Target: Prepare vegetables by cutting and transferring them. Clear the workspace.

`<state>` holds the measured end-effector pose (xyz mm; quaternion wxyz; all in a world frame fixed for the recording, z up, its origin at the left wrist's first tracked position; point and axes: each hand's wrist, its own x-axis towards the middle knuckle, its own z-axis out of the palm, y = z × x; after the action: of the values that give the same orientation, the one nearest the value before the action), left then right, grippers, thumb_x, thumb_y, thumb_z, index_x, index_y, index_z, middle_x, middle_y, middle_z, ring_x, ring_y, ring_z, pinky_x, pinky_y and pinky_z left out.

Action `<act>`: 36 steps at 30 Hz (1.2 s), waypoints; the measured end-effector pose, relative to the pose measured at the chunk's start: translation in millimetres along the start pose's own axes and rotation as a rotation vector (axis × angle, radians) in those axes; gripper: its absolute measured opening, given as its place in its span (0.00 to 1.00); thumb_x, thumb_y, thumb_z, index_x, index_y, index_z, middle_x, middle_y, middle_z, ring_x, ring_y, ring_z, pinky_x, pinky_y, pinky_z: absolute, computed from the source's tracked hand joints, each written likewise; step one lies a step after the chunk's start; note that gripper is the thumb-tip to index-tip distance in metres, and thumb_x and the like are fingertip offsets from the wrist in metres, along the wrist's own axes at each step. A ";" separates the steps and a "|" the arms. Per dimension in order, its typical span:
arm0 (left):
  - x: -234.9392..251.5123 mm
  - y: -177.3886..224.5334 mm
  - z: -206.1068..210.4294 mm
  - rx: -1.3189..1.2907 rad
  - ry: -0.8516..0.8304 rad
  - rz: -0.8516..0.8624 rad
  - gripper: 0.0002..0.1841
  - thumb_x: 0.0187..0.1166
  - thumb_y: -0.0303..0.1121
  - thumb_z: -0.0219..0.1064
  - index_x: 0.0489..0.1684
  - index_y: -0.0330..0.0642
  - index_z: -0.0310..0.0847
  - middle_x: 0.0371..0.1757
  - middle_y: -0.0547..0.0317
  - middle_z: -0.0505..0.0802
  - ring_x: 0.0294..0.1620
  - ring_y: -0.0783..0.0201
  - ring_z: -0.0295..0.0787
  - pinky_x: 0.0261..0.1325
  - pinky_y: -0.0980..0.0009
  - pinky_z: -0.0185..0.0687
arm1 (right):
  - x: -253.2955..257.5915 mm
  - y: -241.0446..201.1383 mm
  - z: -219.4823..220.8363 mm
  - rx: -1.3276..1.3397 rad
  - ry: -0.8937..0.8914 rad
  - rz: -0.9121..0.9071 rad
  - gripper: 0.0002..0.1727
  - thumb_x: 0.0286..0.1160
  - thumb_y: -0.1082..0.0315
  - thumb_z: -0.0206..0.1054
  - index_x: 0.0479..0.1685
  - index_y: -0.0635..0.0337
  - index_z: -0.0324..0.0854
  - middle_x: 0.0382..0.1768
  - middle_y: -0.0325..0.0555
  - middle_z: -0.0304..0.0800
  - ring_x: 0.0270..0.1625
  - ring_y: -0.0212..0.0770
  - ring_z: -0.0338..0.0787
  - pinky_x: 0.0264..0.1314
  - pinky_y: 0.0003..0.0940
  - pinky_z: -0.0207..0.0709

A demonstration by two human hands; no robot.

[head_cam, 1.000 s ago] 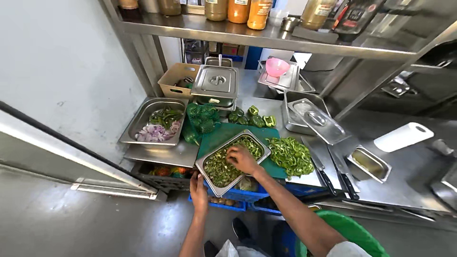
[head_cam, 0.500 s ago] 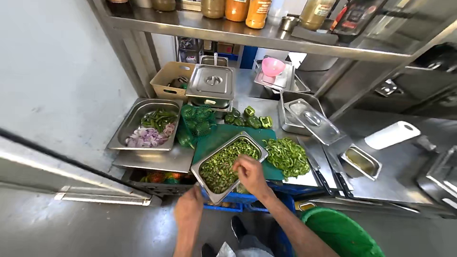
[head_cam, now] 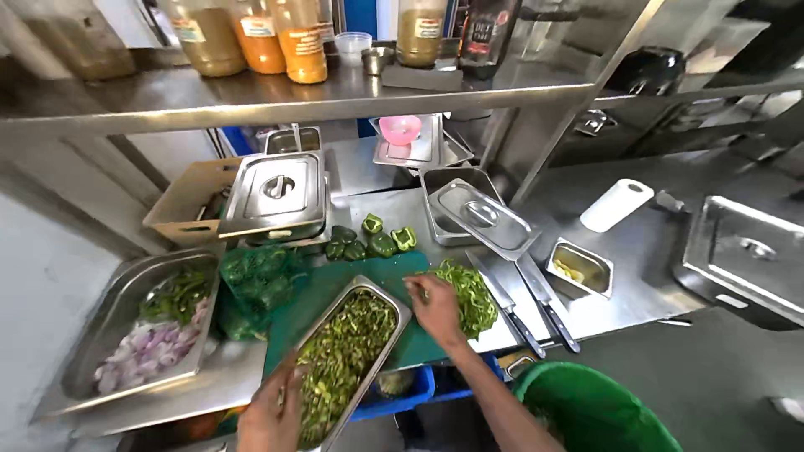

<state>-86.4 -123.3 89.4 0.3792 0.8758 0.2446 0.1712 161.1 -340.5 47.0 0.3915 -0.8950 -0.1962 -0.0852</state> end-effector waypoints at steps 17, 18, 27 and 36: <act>58.4 -95.4 10.2 0.279 -0.322 -0.224 0.22 0.93 0.45 0.51 0.82 0.56 0.78 0.74 0.52 0.88 0.75 0.53 0.84 0.82 0.47 0.73 | 205.4 197.7 -79.7 -0.477 -0.151 0.156 0.17 0.83 0.57 0.66 0.62 0.55 0.89 0.62 0.68 0.89 0.67 0.77 0.84 0.63 0.89 0.65; 55.6 -101.3 5.8 0.242 -0.278 -0.233 0.24 0.93 0.49 0.51 0.82 0.55 0.78 0.73 0.52 0.88 0.74 0.53 0.84 0.81 0.48 0.75 | 199.9 185.5 -86.2 -0.430 -0.163 0.080 0.16 0.86 0.59 0.65 0.63 0.57 0.87 0.61 0.69 0.89 0.66 0.78 0.83 0.62 0.89 0.64; 9.8 -104.4 -9.1 -0.539 0.086 -0.853 0.39 0.92 0.62 0.29 0.78 0.44 0.76 0.48 0.43 0.93 0.37 0.50 0.91 0.35 0.52 0.87 | 59.4 -26.2 6.5 -0.101 -0.614 -0.778 0.12 0.83 0.48 0.66 0.57 0.27 0.92 0.53 0.29 0.92 0.62 0.39 0.87 0.72 0.57 0.75; 4.0 -132.1 -1.2 -0.466 -0.198 -0.524 0.29 0.70 0.41 0.81 0.66 0.35 0.79 0.44 0.46 0.94 0.32 0.56 0.94 0.33 0.56 0.95 | 7.9 -57.0 85.9 -0.196 -0.954 -0.600 0.12 0.80 0.56 0.68 0.56 0.30 0.93 0.63 0.39 0.88 0.69 0.50 0.81 0.72 0.63 0.69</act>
<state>-123.1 -42.1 -8.1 0.6216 0.6858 0.3771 0.0337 144.4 -240.0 29.2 0.1333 -0.7715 -0.5881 0.2031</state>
